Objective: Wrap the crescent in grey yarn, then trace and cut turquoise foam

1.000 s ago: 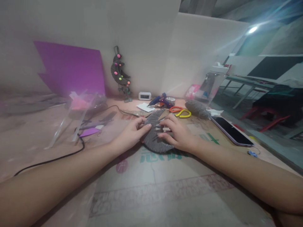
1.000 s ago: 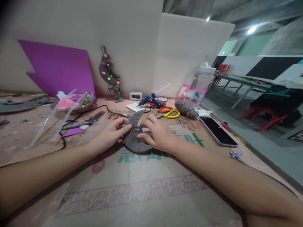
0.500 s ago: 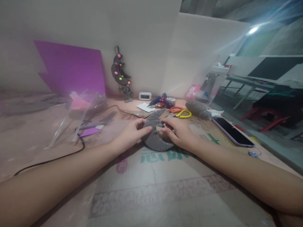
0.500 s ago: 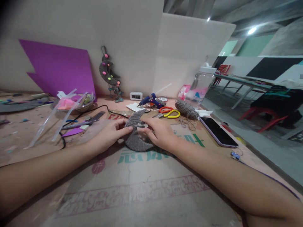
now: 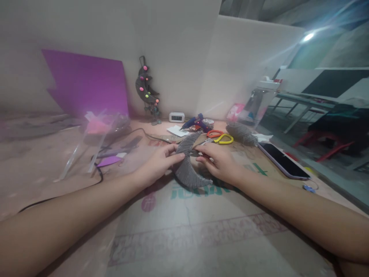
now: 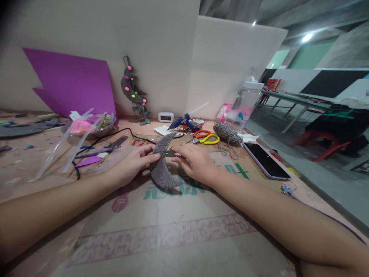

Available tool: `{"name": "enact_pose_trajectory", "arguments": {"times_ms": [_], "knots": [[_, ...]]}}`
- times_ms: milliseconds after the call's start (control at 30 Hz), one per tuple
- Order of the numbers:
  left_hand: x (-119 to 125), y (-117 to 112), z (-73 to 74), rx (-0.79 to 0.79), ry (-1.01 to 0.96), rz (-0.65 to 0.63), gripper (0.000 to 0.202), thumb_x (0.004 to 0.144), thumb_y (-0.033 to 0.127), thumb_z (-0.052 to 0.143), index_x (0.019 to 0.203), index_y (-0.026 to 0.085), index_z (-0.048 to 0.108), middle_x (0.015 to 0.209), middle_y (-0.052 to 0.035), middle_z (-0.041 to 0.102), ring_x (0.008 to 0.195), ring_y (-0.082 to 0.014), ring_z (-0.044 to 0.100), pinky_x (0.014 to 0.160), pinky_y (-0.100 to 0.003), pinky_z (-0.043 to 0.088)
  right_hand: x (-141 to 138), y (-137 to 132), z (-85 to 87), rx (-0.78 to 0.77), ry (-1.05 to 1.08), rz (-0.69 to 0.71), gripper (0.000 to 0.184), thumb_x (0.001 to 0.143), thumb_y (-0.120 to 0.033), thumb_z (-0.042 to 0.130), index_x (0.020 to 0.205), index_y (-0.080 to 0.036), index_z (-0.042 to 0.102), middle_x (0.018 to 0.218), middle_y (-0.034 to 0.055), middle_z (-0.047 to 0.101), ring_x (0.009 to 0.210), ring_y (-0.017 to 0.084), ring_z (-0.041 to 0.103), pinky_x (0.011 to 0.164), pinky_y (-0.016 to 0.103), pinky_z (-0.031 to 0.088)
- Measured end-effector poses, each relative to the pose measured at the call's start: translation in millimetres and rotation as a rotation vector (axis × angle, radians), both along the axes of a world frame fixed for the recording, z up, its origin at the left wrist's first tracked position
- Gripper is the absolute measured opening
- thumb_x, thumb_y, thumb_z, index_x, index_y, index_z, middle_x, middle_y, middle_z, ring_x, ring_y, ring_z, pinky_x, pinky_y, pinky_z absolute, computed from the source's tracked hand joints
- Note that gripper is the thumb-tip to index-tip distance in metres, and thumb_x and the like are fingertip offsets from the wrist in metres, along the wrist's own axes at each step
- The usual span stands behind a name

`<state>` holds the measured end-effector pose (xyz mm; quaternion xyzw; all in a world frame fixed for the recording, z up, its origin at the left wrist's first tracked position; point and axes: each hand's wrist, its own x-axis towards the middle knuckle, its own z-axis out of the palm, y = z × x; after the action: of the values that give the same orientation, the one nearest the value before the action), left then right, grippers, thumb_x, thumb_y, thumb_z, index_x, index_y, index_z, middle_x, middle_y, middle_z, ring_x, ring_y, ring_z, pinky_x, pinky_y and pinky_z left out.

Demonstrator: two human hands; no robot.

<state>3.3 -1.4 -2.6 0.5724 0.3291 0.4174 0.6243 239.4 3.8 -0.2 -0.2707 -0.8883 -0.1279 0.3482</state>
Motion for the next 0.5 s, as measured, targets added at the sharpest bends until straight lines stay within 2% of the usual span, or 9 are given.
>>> {"name": "enact_pose_trajectory", "arguments": {"times_ms": [200,500], "knots": [[0.3,1.9,1.6,-0.034,-0.044,-0.023,0.043,0.069,0.042,0.088,0.098,0.016,0.069,0.096,-0.0038,0.072,0.084,-0.0165,0.065,0.075,-0.026,0.048,-0.4,-1.4,1.4,0.015,-0.022,0.0,0.023,0.105,-0.03,0.052,0.113,-0.016,0.067,0.087,0.0092,0.074,0.076,0.021,0.066,0.068,0.031,0.049],[-0.1,1.9,0.8,-0.055,-0.017,-0.001,0.048,0.066,0.044,0.09,0.099,0.016,0.071,0.095,-0.0032,0.072,0.079,-0.0151,0.064,0.072,-0.025,0.048,1.1,0.4,-0.7,0.023,0.007,-0.029,0.028,0.105,-0.033,0.052,0.112,-0.013,0.069,0.089,0.0114,0.077,0.075,0.022,0.069,0.069,0.032,0.052]]}}
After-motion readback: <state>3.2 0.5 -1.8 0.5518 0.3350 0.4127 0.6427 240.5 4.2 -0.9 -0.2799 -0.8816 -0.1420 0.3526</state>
